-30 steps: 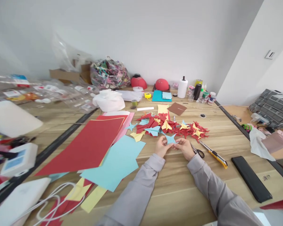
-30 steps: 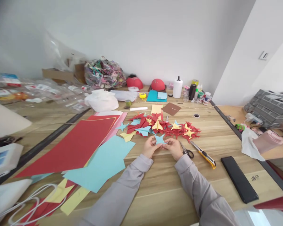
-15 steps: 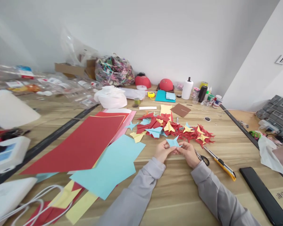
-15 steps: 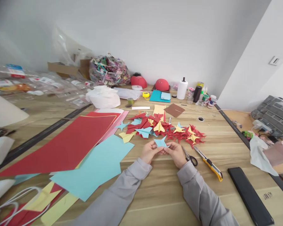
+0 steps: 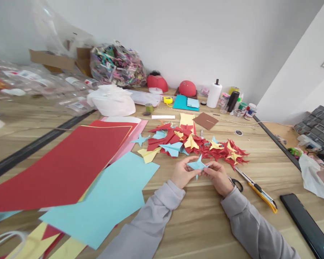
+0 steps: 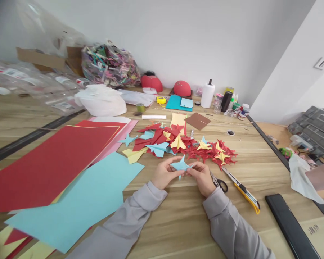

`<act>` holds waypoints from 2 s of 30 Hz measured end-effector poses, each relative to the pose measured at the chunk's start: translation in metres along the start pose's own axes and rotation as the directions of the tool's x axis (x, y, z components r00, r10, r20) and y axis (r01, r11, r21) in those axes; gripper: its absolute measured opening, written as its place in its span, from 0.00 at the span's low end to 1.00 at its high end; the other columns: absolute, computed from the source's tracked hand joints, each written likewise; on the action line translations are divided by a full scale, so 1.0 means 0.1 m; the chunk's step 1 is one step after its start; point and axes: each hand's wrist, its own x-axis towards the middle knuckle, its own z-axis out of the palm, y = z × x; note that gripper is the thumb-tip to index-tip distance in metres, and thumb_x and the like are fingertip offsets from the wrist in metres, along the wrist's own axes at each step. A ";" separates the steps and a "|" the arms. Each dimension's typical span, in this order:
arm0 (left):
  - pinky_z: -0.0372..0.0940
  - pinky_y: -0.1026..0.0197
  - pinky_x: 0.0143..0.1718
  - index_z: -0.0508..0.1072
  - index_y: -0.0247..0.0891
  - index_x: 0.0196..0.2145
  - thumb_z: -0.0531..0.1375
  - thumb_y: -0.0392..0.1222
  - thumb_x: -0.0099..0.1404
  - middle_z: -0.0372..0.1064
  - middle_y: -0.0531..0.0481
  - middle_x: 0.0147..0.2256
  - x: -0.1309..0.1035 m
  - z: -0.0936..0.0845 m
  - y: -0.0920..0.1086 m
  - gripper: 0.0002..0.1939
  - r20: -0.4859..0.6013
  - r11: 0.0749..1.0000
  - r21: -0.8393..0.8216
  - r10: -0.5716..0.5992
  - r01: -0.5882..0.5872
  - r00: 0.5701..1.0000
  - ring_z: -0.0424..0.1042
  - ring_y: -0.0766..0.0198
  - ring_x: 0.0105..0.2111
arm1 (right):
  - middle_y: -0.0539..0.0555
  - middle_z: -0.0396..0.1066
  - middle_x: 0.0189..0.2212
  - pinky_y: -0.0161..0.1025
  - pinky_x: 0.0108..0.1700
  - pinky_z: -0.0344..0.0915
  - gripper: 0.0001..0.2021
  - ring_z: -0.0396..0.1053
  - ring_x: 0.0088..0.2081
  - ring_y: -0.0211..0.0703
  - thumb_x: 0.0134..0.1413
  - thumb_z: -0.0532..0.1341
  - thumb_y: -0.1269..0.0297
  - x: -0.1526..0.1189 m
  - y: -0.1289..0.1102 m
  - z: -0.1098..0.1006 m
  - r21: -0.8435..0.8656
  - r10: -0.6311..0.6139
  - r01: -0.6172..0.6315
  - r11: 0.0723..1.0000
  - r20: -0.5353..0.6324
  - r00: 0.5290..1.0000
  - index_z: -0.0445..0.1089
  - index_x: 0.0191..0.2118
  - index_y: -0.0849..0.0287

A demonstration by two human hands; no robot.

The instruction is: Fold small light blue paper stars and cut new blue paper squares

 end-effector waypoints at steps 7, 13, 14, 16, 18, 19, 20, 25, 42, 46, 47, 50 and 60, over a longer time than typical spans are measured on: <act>0.67 0.62 0.28 0.75 0.32 0.32 0.70 0.38 0.38 0.74 0.48 0.25 0.03 -0.01 -0.06 0.20 -0.099 0.998 0.052 0.032 -0.027 0.995 0.73 0.61 0.25 | 0.50 0.73 0.21 0.36 0.29 0.63 0.06 0.67 0.23 0.37 0.40 0.69 0.63 -0.01 0.01 0.02 -0.091 -0.009 0.002 0.996 -0.071 0.997 0.74 0.26 0.58; 0.68 0.63 0.28 0.76 0.32 0.33 0.70 0.36 0.36 0.75 0.48 0.27 -0.02 0.00 0.01 0.22 -0.112 0.994 0.110 -0.011 0.023 0.994 0.73 0.60 0.26 | 0.48 0.72 0.18 0.33 0.25 0.61 0.07 0.65 0.19 0.34 0.37 0.70 0.63 -0.01 0.02 0.01 -0.119 0.012 -0.022 0.993 -0.083 0.997 0.74 0.25 0.59; 0.67 0.63 0.27 0.76 0.32 0.32 0.70 0.36 0.36 0.75 0.49 0.26 -0.02 0.00 0.02 0.21 -0.101 0.993 0.109 -0.026 0.037 0.995 0.73 0.61 0.25 | 0.48 0.71 0.18 0.33 0.25 0.61 0.07 0.65 0.19 0.34 0.37 0.70 0.63 -0.01 0.02 0.01 -0.123 0.009 -0.019 0.992 -0.085 0.996 0.73 0.25 0.59; 0.67 0.64 0.24 0.76 0.31 0.31 0.70 0.36 0.36 0.74 0.50 0.23 -0.03 0.01 0.04 0.20 -0.084 0.994 0.100 -0.037 0.045 0.996 0.72 0.62 0.23 | 0.48 0.71 0.17 0.33 0.25 0.62 0.07 0.65 0.19 0.34 0.38 0.70 0.63 -0.01 0.01 0.01 -0.133 0.001 -0.012 0.991 -0.079 0.997 0.73 0.25 0.59; 0.66 0.64 0.23 0.76 0.31 0.31 0.70 0.35 0.35 0.73 0.51 0.22 -0.03 0.02 0.05 0.20 -0.083 0.996 0.080 -0.041 0.048 0.996 0.71 0.63 0.22 | 0.50 0.72 0.18 0.34 0.26 0.63 0.07 0.66 0.20 0.35 0.40 0.69 0.61 -0.01 0.00 0.02 -0.144 0.003 -0.010 0.990 -0.048 0.999 0.73 0.25 0.59; 0.66 0.65 0.23 0.75 0.31 0.31 0.70 0.34 0.35 0.73 0.51 0.21 -0.03 0.02 0.06 0.20 -0.087 0.996 0.068 -0.043 0.049 0.995 0.71 0.63 0.22 | 0.50 0.73 0.20 0.34 0.27 0.63 0.08 0.66 0.21 0.35 0.41 0.68 0.61 -0.02 0.00 0.02 -0.146 0.004 -0.009 0.989 -0.031 0.999 0.73 0.24 0.59; 0.66 0.65 0.23 0.75 0.31 0.31 0.70 0.34 0.35 0.73 0.51 0.20 -0.03 0.03 0.06 0.21 -0.090 0.997 0.056 -0.044 0.049 0.995 0.72 0.63 0.21 | 0.51 0.74 0.21 0.34 0.27 0.63 0.08 0.67 0.22 0.36 0.43 0.67 0.60 -0.02 -0.01 0.02 -0.148 0.005 -0.008 0.989 -0.017 1.000 0.72 0.24 0.59; 0.69 0.62 0.26 0.74 0.30 0.34 0.70 0.37 0.38 0.74 0.50 0.22 -0.03 0.02 0.07 0.23 -0.023 0.997 0.002 -0.075 0.075 0.997 0.72 0.62 0.21 | 0.52 0.73 0.20 0.33 0.26 0.63 0.10 0.68 0.23 0.37 0.46 0.66 0.58 -0.01 -0.01 0.01 -0.140 0.025 -0.023 0.990 0.013 1.000 0.73 0.24 0.60; 0.66 0.65 0.27 0.73 0.31 0.40 0.70 0.36 0.38 0.74 0.50 0.26 0.01 0.01 -0.03 0.27 -0.065 1.000 -0.012 -0.022 0.022 0.998 0.72 0.65 0.24 | 0.47 0.68 0.18 0.33 0.28 0.61 0.11 0.63 0.22 0.34 0.40 0.69 0.59 0.00 0.02 0.02 -0.158 -0.029 0.012 0.987 -0.107 0.994 0.68 0.24 0.59; 0.64 0.66 0.25 0.73 0.31 0.38 0.70 0.36 0.39 0.73 0.51 0.25 0.01 0.02 -0.05 0.25 -0.077 1.000 0.007 -0.007 0.007 0.997 0.71 0.66 0.23 | 0.48 0.68 0.18 0.34 0.28 0.61 0.12 0.63 0.22 0.34 0.41 0.68 0.56 0.00 0.01 0.02 -0.244 -0.040 0.022 0.970 -0.069 0.997 0.68 0.23 0.59; 0.65 0.66 0.25 0.74 0.31 0.38 0.70 0.36 0.39 0.74 0.50 0.25 0.01 0.02 -0.05 0.25 -0.078 1.000 0.001 -0.007 0.007 0.997 0.71 0.66 0.23 | 0.48 0.68 0.18 0.34 0.28 0.61 0.13 0.63 0.22 0.34 0.42 0.67 0.56 0.00 0.00 0.03 -0.266 -0.043 0.026 0.964 -0.057 0.997 0.68 0.23 0.59; 0.65 0.65 0.26 0.74 0.31 0.38 0.70 0.36 0.38 0.74 0.50 0.25 0.00 0.02 -0.03 0.25 -0.057 1.000 -0.005 -0.020 0.020 0.998 0.72 0.64 0.23 | 0.48 0.68 0.17 0.34 0.27 0.61 0.13 0.63 0.21 0.35 0.43 0.66 0.55 -0.01 -0.03 0.05 -0.306 -0.041 0.032 0.951 -0.024 0.999 0.68 0.22 0.58; 0.69 0.61 0.31 0.73 0.31 0.41 0.70 0.37 0.38 0.75 0.49 0.27 -0.01 0.01 0.03 0.29 0.030 0.995 -0.076 -0.064 0.066 0.998 0.74 0.62 0.25 | 0.50 0.71 0.21 0.34 0.27 0.61 0.12 0.64 0.22 0.35 0.47 0.64 0.57 -0.01 -0.02 0.02 -0.243 0.004 0.002 0.970 0.023 1.000 0.70 0.23 0.59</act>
